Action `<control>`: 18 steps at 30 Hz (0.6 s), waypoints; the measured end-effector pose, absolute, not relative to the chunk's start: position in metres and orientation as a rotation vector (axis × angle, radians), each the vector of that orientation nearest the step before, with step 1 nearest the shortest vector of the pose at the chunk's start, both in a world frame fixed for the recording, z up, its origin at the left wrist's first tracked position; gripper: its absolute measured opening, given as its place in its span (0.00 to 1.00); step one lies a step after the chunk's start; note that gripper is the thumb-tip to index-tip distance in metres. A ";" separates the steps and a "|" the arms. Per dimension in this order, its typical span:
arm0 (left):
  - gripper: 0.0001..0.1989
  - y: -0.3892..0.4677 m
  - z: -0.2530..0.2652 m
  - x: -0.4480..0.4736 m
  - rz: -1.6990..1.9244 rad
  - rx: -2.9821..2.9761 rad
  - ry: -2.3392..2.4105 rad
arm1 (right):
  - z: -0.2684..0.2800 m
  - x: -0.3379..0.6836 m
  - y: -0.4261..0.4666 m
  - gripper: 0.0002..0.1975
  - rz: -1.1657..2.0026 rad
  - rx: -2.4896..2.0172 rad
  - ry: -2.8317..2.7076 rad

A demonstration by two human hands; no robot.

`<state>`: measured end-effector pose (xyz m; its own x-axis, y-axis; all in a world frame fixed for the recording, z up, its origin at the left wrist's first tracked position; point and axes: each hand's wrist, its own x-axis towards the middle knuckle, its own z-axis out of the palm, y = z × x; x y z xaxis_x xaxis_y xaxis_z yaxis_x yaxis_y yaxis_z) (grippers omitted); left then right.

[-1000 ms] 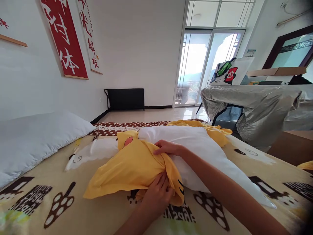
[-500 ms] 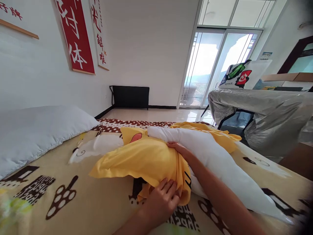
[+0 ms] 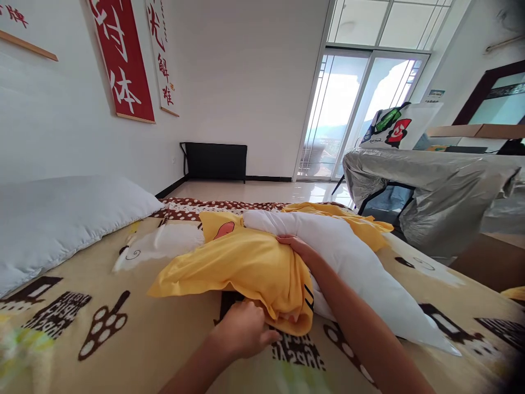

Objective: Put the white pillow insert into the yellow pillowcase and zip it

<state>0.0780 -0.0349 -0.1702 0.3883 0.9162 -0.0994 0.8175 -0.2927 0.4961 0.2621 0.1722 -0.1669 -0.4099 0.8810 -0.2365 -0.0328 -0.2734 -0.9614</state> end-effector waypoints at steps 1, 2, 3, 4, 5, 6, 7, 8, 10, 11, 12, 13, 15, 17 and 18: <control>0.16 -0.028 -0.169 0.064 0.199 1.967 1.382 | -0.166 0.262 0.171 0.06 1.762 -1.111 -1.298; 0.17 -0.020 -0.169 0.049 0.125 1.837 1.277 | -0.165 0.262 0.169 0.05 1.762 -1.115 -1.296; 0.19 -0.013 -0.171 0.034 0.112 1.760 1.218 | -0.164 0.262 0.167 0.05 1.761 -1.117 -1.295; 0.22 -0.007 -0.172 0.019 0.141 1.714 1.188 | -0.162 0.262 0.166 0.05 1.760 -1.119 -1.296; 0.24 -0.002 -0.173 0.005 0.179 1.688 1.178 | -0.161 0.262 0.164 0.06 1.761 -1.119 -1.297; 0.25 0.000 -0.174 -0.008 0.221 1.664 1.179 | -0.161 0.262 0.163 0.06 1.762 -1.120 -1.300; 0.26 0.001 -0.173 -0.019 0.257 1.642 1.179 | -0.160 0.262 0.161 0.07 1.762 -1.119 -1.302; 0.26 0.000 -0.171 -0.027 0.307 1.621 1.172 | -0.160 0.263 0.160 0.07 1.760 -1.117 -1.304; 0.26 -0.004 -0.166 -0.039 0.448 1.586 1.137 | -0.160 0.263 0.159 0.07 1.756 -1.113 -1.307; 0.26 -0.006 -0.163 -0.041 0.517 1.570 1.113 | -0.160 0.264 0.159 0.07 1.753 -1.111 -1.309; 0.27 -0.007 -0.161 -0.041 0.570 1.561 1.088 | -0.160 0.264 0.159 0.07 1.749 -1.111 -1.311; 0.29 -0.006 -0.159 -0.039 0.613 1.540 1.080 | -0.160 0.263 0.159 0.07 1.744 -1.111 -1.314; 0.36 -0.003 -0.160 -0.031 0.717 1.418 1.153 | -0.160 0.263 0.159 0.07 1.732 -1.113 -1.320; 0.43 0.003 -0.165 -0.022 0.855 1.191 1.302 | -0.159 0.261 0.158 0.07 1.728 -1.120 -1.329; 0.45 0.005 -0.168 -0.019 0.901 1.081 1.374 | -0.158 0.260 0.157 0.07 1.729 -1.125 -1.334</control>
<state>-0.0192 0.0052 -0.1682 0.0325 0.9548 -0.2955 0.1092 0.2905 0.9506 0.2605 0.1566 -0.1584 -0.4023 0.8865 -0.2287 -0.0041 -0.2515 -0.9678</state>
